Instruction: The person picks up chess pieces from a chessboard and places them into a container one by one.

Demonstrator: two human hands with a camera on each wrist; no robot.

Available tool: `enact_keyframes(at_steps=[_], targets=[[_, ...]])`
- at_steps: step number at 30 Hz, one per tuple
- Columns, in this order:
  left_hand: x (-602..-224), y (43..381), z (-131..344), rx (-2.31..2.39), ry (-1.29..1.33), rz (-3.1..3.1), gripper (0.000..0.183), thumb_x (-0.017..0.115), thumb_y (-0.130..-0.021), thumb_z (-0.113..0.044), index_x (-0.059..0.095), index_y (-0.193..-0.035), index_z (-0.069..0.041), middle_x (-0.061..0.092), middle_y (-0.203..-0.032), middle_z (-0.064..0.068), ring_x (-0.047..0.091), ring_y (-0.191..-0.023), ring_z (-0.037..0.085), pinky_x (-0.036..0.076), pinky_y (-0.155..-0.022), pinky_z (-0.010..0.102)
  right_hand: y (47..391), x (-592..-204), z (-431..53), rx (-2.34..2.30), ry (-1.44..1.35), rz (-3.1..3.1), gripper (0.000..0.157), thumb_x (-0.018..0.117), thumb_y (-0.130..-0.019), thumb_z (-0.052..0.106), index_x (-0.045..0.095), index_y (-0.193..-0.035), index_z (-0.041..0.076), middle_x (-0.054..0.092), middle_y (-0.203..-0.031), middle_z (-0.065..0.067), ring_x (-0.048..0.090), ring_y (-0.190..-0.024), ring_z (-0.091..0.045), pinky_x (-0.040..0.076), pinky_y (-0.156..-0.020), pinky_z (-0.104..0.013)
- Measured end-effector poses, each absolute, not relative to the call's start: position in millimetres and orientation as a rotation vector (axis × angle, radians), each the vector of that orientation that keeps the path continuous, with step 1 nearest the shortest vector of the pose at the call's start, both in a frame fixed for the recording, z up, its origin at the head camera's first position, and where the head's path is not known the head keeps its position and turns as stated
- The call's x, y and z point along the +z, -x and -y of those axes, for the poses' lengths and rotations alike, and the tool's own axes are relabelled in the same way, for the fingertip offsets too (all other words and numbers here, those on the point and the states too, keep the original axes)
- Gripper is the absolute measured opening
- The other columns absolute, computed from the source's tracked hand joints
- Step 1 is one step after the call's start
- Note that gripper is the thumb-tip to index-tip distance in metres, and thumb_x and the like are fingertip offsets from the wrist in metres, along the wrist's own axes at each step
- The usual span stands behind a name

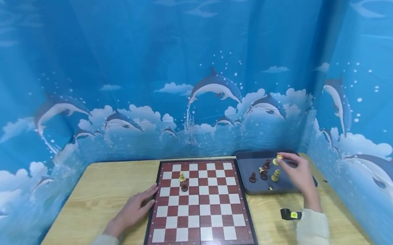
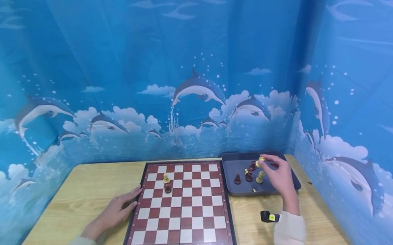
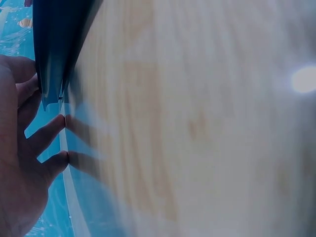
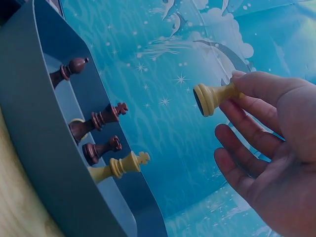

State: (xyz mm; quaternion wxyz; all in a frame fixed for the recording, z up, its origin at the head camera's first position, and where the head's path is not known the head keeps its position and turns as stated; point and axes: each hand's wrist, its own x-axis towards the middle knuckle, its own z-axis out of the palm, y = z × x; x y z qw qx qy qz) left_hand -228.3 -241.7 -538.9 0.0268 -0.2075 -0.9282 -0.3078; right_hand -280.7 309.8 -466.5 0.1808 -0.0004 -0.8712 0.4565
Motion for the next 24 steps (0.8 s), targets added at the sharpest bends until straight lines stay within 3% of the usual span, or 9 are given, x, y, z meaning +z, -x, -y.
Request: enact_keyframes(at_steps=[5, 10, 13, 20, 24], targets=[[-538.9, 228.5, 241.6, -0.933, 0.63, 2.872, 0.048, 0.049, -0.097, -0.032, 0.039, -0.142, -0.019, 0.032, -0.15, 0.001, 0.036, -0.133, 0.031, 0.03, -0.106, 0.055, 282.3, -463.4, -318.0, 1.269, -0.042, 2.442, 0.036, 0.064, -0.087, 0.036, 0.066, -0.114, 0.013, 0.063, -0.115, -0.007, 0.056, -0.102, -0.016, 0.046, -0.078, -0.015], [-540.2, 227.6, 241.9, -0.965, 0.661, 2.864, 0.048, 0.049, -0.097, -0.031, 0.039, -0.142, -0.017, 0.032, -0.15, 0.002, 0.035, -0.133, 0.031, 0.03, -0.107, 0.053, 277.5, -464.0, -328.8, 1.241, -0.041, 2.447, 0.037, 0.062, -0.088, 0.038, 0.066, -0.116, 0.013, 0.063, -0.116, -0.009, 0.055, -0.091, 0.002, 0.048, -0.073, -0.013], [-541.1, 227.7, 242.5, -0.971, 0.665, 2.867, 0.049, 0.048, -0.097, -0.031, 0.038, -0.142, -0.017, 0.031, -0.15, 0.002, 0.034, -0.134, 0.031, 0.03, -0.108, 0.052, 275.9, -464.7, -335.8, 1.24, -0.02, 2.471, 0.039, 0.061, -0.089, 0.039, 0.065, -0.118, 0.013, 0.062, -0.117, -0.01, 0.056, -0.09, 0.006, 0.05, -0.071, -0.014], [-539.5, 227.6, 241.9, -0.95, 0.677, 2.87, 0.049, 0.048, -0.098, -0.032, 0.037, -0.143, -0.017, 0.03, -0.15, 0.002, 0.035, -0.133, 0.031, 0.03, -0.107, 0.052, 279.4, -466.8, -351.2, 1.171, -0.048, 2.528, 0.041, 0.058, -0.091, 0.037, 0.063, -0.118, 0.007, 0.06, -0.121, -0.014, 0.055, -0.108, -0.028, 0.049, -0.075, -0.016], [-536.7, 227.5, 241.1, -0.961, 0.672, 2.887, 0.049, 0.047, -0.098, -0.032, 0.037, -0.143, -0.018, 0.029, -0.151, 0.002, 0.034, -0.134, 0.031, 0.029, -0.108, 0.052, 281.4, -469.9, -357.2, 1.148, -0.064, 2.564, 0.041, 0.057, -0.092, 0.034, 0.062, -0.119, 0.003, 0.058, -0.124, -0.017, 0.053, -0.11, -0.034, 0.052, -0.081, -0.032]])
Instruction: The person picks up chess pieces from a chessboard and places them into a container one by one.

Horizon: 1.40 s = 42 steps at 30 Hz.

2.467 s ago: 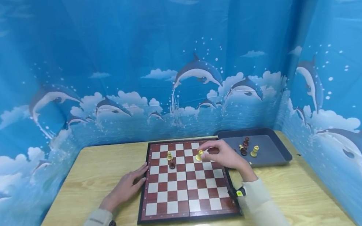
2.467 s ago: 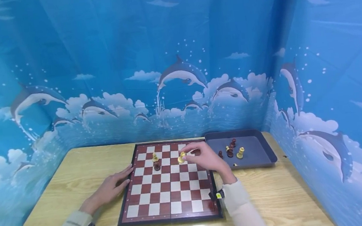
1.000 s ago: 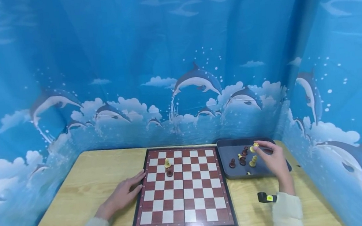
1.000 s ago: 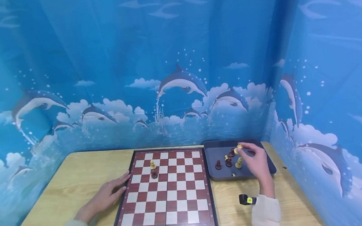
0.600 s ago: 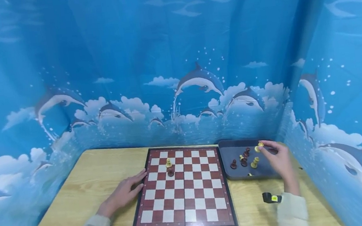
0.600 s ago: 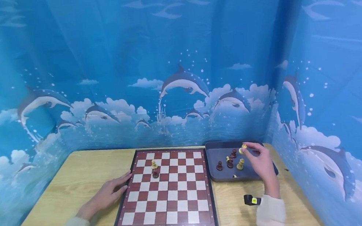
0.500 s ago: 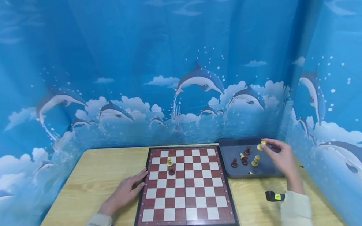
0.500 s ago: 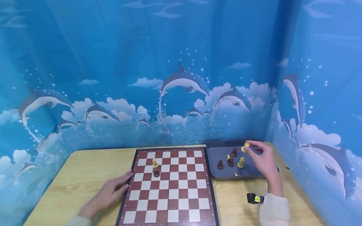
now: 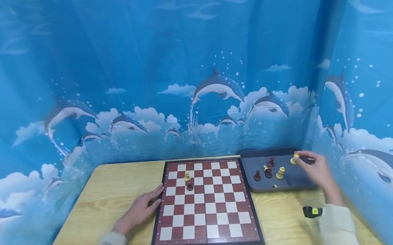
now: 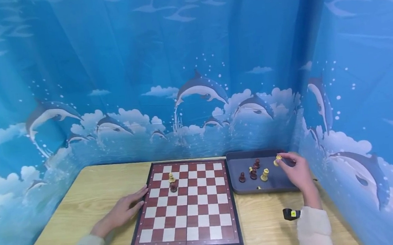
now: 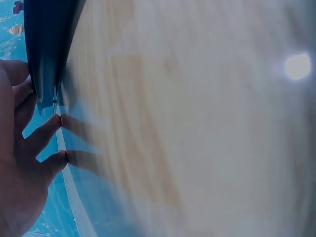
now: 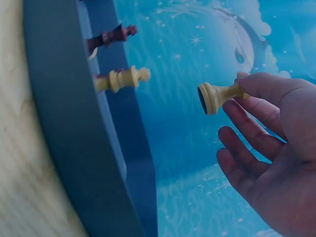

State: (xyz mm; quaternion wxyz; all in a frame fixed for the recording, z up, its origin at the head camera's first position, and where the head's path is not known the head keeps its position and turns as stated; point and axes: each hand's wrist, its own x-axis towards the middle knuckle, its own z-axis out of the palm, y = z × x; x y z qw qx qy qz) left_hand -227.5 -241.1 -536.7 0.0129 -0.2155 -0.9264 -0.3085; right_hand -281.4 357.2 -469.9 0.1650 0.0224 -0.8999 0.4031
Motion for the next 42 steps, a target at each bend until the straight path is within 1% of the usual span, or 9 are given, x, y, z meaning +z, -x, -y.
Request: enact_keyframes(at_steps=[4, 9, 13, 17, 24, 29, 32, 37, 42], targets=[[-539.1, 226.4, 240.6, -0.969, 0.653, 2.899, 0.049, 0.047, -0.098, -0.033, 0.037, -0.143, -0.018, 0.029, -0.151, 0.002, 0.033, -0.134, 0.031, 0.029, -0.108, 0.053, 281.9, -472.3, -360.1, 1.158, -0.093, 2.611, 0.043, 0.057, -0.092, 0.035, 0.061, -0.12, 0.002, 0.053, -0.128, -0.021, 0.05, -0.115, -0.039, 0.049, -0.086, -0.05], [-540.5, 226.4, 241.2, -0.941, 0.66, 2.892, 0.049, 0.046, -0.098, -0.033, 0.036, -0.144, -0.019, 0.029, -0.151, 0.002, 0.035, -0.133, 0.031, 0.029, -0.107, 0.053, 282.5, -475.9, -360.8, 1.134, -0.086, 2.653, 0.047, 0.056, -0.092, 0.038, 0.061, -0.119, 0.001, 0.055, -0.124, -0.023, 0.054, -0.11, -0.041, 0.049, -0.083, -0.054], [-538.7, 227.3, 241.5, -0.936, 0.67, 2.88, 0.049, 0.047, -0.098, -0.031, 0.036, -0.143, -0.018, 0.029, -0.151, 0.003, 0.035, -0.133, 0.032, 0.028, -0.108, 0.053, 284.8, -480.2, -360.0, 1.069, -0.08, 2.682, 0.04, 0.059, -0.092, 0.031, 0.061, -0.117, 0.0, 0.059, -0.118, -0.025, 0.052, -0.109, -0.042, 0.046, -0.084, -0.056], [-535.6, 227.5, 239.8, -0.946, 0.658, 2.89, 0.048, 0.047, -0.098, -0.03, 0.036, -0.143, -0.018, 0.029, -0.151, 0.003, 0.033, -0.134, 0.033, 0.027, -0.108, 0.055, 290.0, -485.5, -361.0, 1.032, -0.081, 2.714, 0.037, 0.06, -0.092, 0.027, 0.062, -0.115, -0.001, 0.059, -0.116, -0.025, 0.051, -0.108, -0.042, 0.046, -0.083, -0.056], [-534.5, 228.0, 238.8, -0.939, 0.631, 2.912, 0.048, 0.046, -0.098, -0.032, 0.036, -0.143, -0.019, 0.028, -0.151, 0.0, 0.033, -0.135, 0.029, 0.027, -0.108, 0.054, 298.3, -492.3, -362.9, 1.012, -0.105, 2.743, 0.038, 0.06, -0.091, 0.03, 0.063, -0.114, 0.001, 0.061, -0.114, -0.024, 0.056, -0.102, -0.039, 0.049, -0.078, -0.052], [-535.7, 229.0, 240.1, -0.935, 0.588, 2.954, 0.049, 0.045, -0.098, -0.035, 0.034, -0.144, -0.023, 0.026, -0.152, -0.002, 0.031, -0.136, 0.027, 0.026, -0.109, 0.054, 302.0, -497.9, -364.6, 1.017, -0.136, 2.731, 0.033, 0.062, -0.09, 0.023, 0.065, -0.112, -0.001, 0.063, -0.11, -0.024, 0.059, -0.098, -0.039, 0.051, -0.076, -0.05], [-536.4, 229.7, 241.5, -0.936, 0.594, 2.951, 0.049, 0.045, -0.098, -0.036, 0.034, -0.144, -0.023, 0.026, -0.152, -0.002, 0.031, -0.136, 0.028, 0.027, -0.108, 0.054, 302.9, -499.8, -365.1, 1.007, -0.147, 2.726, 0.032, 0.063, -0.089, 0.023, 0.066, -0.11, -0.001, 0.065, -0.108, -0.023, 0.06, -0.096, -0.038, 0.051, -0.076, -0.049], [-537.9, 230.2, 242.7, -0.934, 0.624, 2.917, 0.049, 0.046, -0.098, -0.036, 0.035, -0.144, -0.021, 0.028, -0.152, 0.0, 0.033, -0.134, 0.03, 0.028, -0.107, 0.056, 299.6, -495.8, -364.5, 1.021, -0.155, 2.746, 0.036, 0.062, -0.09, 0.027, 0.064, -0.113, 0.0, 0.062, -0.113, -0.024, 0.057, -0.102, -0.04, 0.051, -0.078, -0.05], [-537.9, 232.0, 242.3, -0.933, 0.623, 2.927, 0.049, 0.045, -0.098, -0.036, 0.035, -0.144, -0.023, 0.028, -0.152, -0.002, 0.033, -0.135, 0.028, 0.029, -0.108, 0.054, 295.0, -486.3, -359.9, 1.055, -0.161, 2.734, 0.038, 0.059, -0.091, 0.033, 0.063, -0.116, 0.004, 0.06, -0.118, -0.022, 0.054, -0.107, -0.04, 0.05, -0.078, -0.051]])
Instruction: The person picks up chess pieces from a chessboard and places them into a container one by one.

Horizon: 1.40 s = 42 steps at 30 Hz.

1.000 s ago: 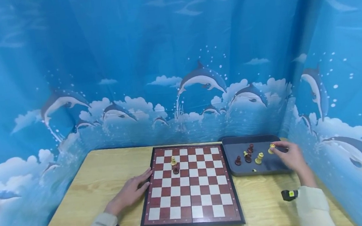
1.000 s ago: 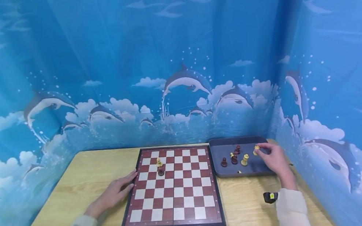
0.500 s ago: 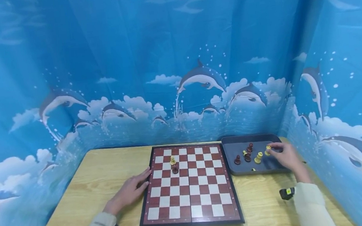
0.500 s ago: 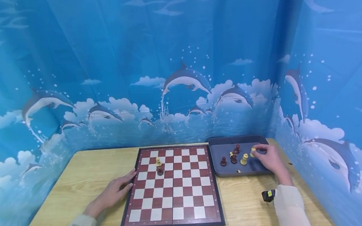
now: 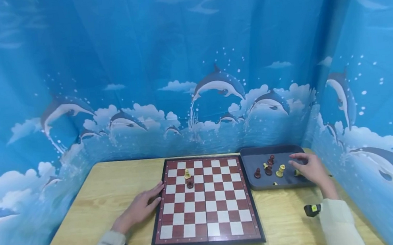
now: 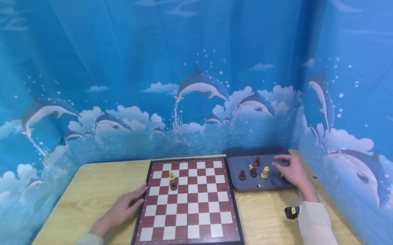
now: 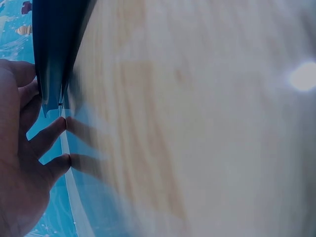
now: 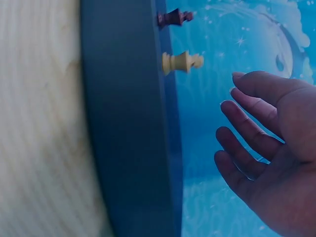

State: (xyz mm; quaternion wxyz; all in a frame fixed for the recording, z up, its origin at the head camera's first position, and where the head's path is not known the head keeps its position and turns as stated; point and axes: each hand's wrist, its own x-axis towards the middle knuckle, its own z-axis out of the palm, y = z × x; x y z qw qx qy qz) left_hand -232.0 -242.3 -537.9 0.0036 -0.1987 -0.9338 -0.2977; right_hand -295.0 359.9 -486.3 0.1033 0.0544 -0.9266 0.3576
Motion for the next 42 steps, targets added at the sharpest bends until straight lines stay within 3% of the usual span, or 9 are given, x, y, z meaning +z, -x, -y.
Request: enact_keyframes(at_steps=[8, 15, 22, 26, 31, 36, 42], targets=[[-537.6, 230.1, 244.5, -0.941, 0.644, 2.915, 0.049, 0.045, -0.098, -0.035, 0.034, -0.144, -0.022, 0.027, -0.152, -0.001, 0.033, -0.135, 0.029, 0.027, -0.108, 0.056, 290.3, -469.0, -331.9, 1.052, -0.221, 2.708, 0.036, 0.059, -0.091, 0.034, 0.064, -0.115, 0.008, 0.062, -0.114, -0.016, 0.057, -0.102, -0.032, 0.051, -0.079, -0.048], [-537.7, 231.3, 242.5, -0.938, 0.671, 2.905, 0.049, 0.046, -0.098, -0.034, 0.035, -0.144, -0.021, 0.027, -0.152, -0.001, 0.033, -0.135, 0.03, 0.026, -0.108, 0.056, 290.5, -459.4, -297.8, 1.169, -0.389, 2.655, 0.031, 0.061, -0.091, 0.027, 0.064, -0.114, 0.008, 0.063, -0.114, -0.016, 0.056, -0.105, -0.034, 0.045, -0.09, -0.052], [-537.4, 232.0, 242.5, -0.945, 0.667, 2.899, 0.049, 0.047, -0.098, -0.033, 0.035, -0.144, -0.021, 0.027, -0.152, 0.0, 0.032, -0.135, 0.031, 0.024, -0.108, 0.057, 296.8, -462.9, -253.2, 1.287, -0.583, 2.648, 0.027, 0.064, -0.089, 0.028, 0.067, -0.111, 0.013, 0.066, -0.11, -0.008, 0.062, -0.095, -0.025, 0.053, -0.078, -0.043], [-538.3, 231.8, 244.3, -0.942, 0.658, 2.901, 0.049, 0.048, -0.097, -0.032, 0.036, -0.143, -0.021, 0.028, -0.151, -0.001, 0.033, -0.134, 0.03, 0.025, -0.109, 0.056, 302.5, -466.1, -220.4, 1.369, -0.731, 2.666, 0.025, 0.065, -0.088, 0.027, 0.067, -0.11, 0.015, 0.065, -0.111, -0.007, 0.061, -0.1, -0.023, 0.051, -0.085, -0.043], [-538.7, 232.8, 245.8, -0.908, 0.672, 2.902, 0.049, 0.047, -0.098, -0.033, 0.035, -0.144, -0.022, 0.028, -0.152, -0.002, 0.033, -0.134, 0.028, 0.027, -0.108, 0.055, 310.5, -469.7, -176.8, 1.495, -0.91, 2.691, 0.025, 0.063, -0.09, 0.019, 0.067, -0.113, 0.011, 0.063, -0.114, -0.013, 0.062, -0.096, -0.03, 0.054, -0.08, -0.041], [-539.9, 233.0, 246.0, -0.882, 0.671, 2.913, 0.049, 0.046, -0.098, -0.035, 0.035, -0.144, -0.023, 0.027, -0.152, -0.003, 0.033, -0.135, 0.027, 0.029, -0.108, 0.053, 316.8, -472.1, -137.2, 1.486, -0.996, 2.766, 0.025, 0.062, -0.09, 0.021, 0.067, -0.113, 0.012, 0.064, -0.114, -0.009, 0.06, -0.103, -0.022, 0.052, -0.085, -0.038], [-539.8, 231.6, 246.2, -0.882, 0.674, 2.911, 0.05, 0.046, -0.097, -0.036, 0.035, -0.144, -0.022, 0.027, -0.152, -0.002, 0.033, -0.135, 0.028, 0.028, -0.108, 0.054, 322.9, -479.4, -104.4, 1.487, -1.088, 2.827, 0.026, 0.06, -0.092, 0.02, 0.066, -0.115, 0.009, 0.064, -0.113, -0.005, 0.06, -0.1, -0.016, 0.053, -0.083, -0.034]])
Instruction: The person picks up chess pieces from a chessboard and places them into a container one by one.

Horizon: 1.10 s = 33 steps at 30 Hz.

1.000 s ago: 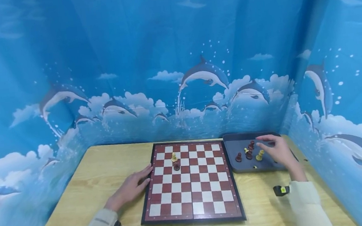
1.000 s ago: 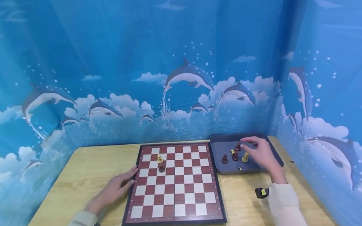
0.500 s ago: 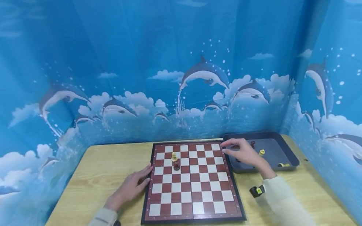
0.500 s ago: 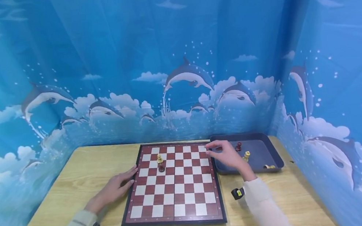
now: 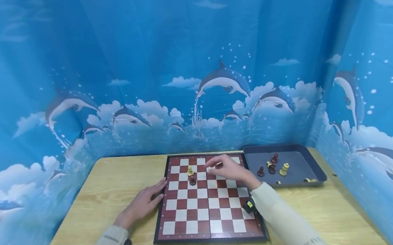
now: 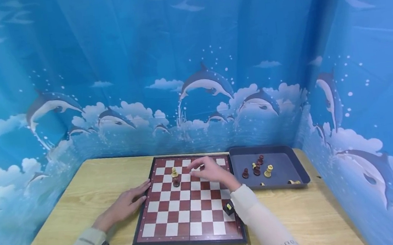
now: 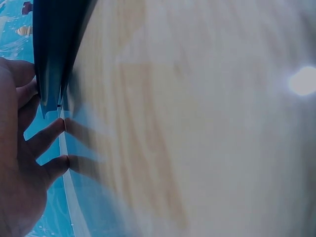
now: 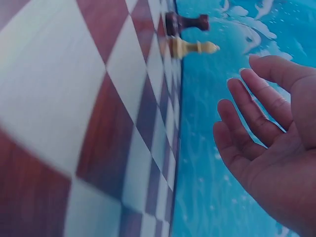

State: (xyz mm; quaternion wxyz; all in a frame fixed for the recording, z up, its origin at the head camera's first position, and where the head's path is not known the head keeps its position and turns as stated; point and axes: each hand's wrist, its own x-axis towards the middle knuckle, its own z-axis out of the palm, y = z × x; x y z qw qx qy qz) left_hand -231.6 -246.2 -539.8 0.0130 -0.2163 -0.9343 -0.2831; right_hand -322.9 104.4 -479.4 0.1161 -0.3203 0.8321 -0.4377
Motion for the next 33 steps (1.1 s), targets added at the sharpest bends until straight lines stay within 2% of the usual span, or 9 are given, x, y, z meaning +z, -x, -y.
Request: enact_keyframes(at_steps=[3, 7, 10, 13, 15, 25, 33], targets=[[-539.3, 232.4, 245.9, -0.884, 0.676, 2.912, 0.05, 0.046, -0.097, -0.035, 0.035, -0.144, -0.022, 0.027, -0.152, -0.002, 0.033, -0.135, 0.028, 0.028, -0.108, 0.053, 324.2, -482.0, -94.3, -1.273, 0.975, -2.398, 0.025, 0.059, -0.092, 0.016, 0.066, -0.115, 0.009, 0.065, -0.112, -0.004, 0.06, -0.099, -0.014, 0.053, -0.081, -0.029], [-536.9, 232.0, 245.0, -0.886, 0.66, 2.923, 0.05, 0.046, -0.097, -0.035, 0.034, -0.144, -0.022, 0.027, -0.152, -0.003, 0.032, -0.135, 0.027, 0.028, -0.108, 0.053, 319.2, -476.3, -82.1, -1.275, 1.001, -2.345, 0.026, 0.059, -0.091, 0.011, 0.064, -0.116, 0.003, 0.065, -0.113, -0.012, 0.06, -0.101, -0.022, 0.052, -0.085, -0.034], [-535.4, 231.5, 244.4, -0.902, 0.648, 2.934, 0.05, 0.047, -0.097, -0.035, 0.034, -0.144, -0.022, 0.027, -0.152, -0.003, 0.032, -0.136, 0.027, 0.028, -0.109, 0.053, 321.1, -481.7, -75.4, -1.259, 0.983, -2.326, 0.026, 0.059, -0.092, 0.014, 0.064, -0.116, 0.006, 0.065, -0.112, -0.01, 0.06, -0.101, -0.023, 0.052, -0.084, -0.037], [-536.6, 232.1, 244.2, -0.91, 0.651, 2.929, 0.051, 0.047, -0.097, -0.035, 0.035, -0.144, -0.022, 0.027, -0.152, -0.003, 0.032, -0.136, 0.027, 0.028, -0.108, 0.053, 327.9, -495.7, -71.6, -1.234, 0.982, -2.323, 0.025, 0.06, -0.092, 0.019, 0.066, -0.115, 0.012, 0.066, -0.108, -0.001, 0.06, -0.097, -0.015, 0.052, -0.081, -0.032], [-537.9, 232.6, 244.2, -0.918, 0.658, 2.926, 0.051, 0.047, -0.097, -0.035, 0.035, -0.144, -0.022, 0.026, -0.152, -0.003, 0.032, -0.136, 0.027, 0.028, -0.108, 0.052, 327.2, -497.3, -69.1, -1.229, 0.977, -2.313, 0.025, 0.061, -0.091, 0.02, 0.066, -0.115, 0.012, 0.067, -0.107, 0.002, 0.06, -0.096, -0.014, 0.053, -0.08, -0.03], [-537.3, 232.6, 244.1, -0.94, 0.66, 2.922, 0.05, 0.047, -0.097, -0.034, 0.035, -0.144, -0.021, 0.026, -0.152, -0.004, 0.031, -0.136, 0.027, 0.027, -0.108, 0.054, 325.3, -496.2, -56.6, -1.245, 1.024, -2.296, 0.028, 0.065, -0.088, 0.023, 0.065, -0.114, 0.01, 0.067, -0.105, 0.001, 0.061, -0.095, -0.011, 0.052, -0.082, -0.027], [-535.6, 230.9, 245.6, -0.932, 0.675, 2.922, 0.05, 0.048, -0.097, -0.032, 0.035, -0.144, -0.02, 0.027, -0.152, -0.002, 0.032, -0.135, 0.028, 0.028, -0.109, 0.052, 325.1, -500.9, -49.7, -1.222, 1.037, -2.281, 0.028, 0.065, -0.088, 0.019, 0.065, -0.115, 0.01, 0.067, -0.105, 0.0, 0.062, -0.095, -0.01, 0.053, -0.082, -0.026]])
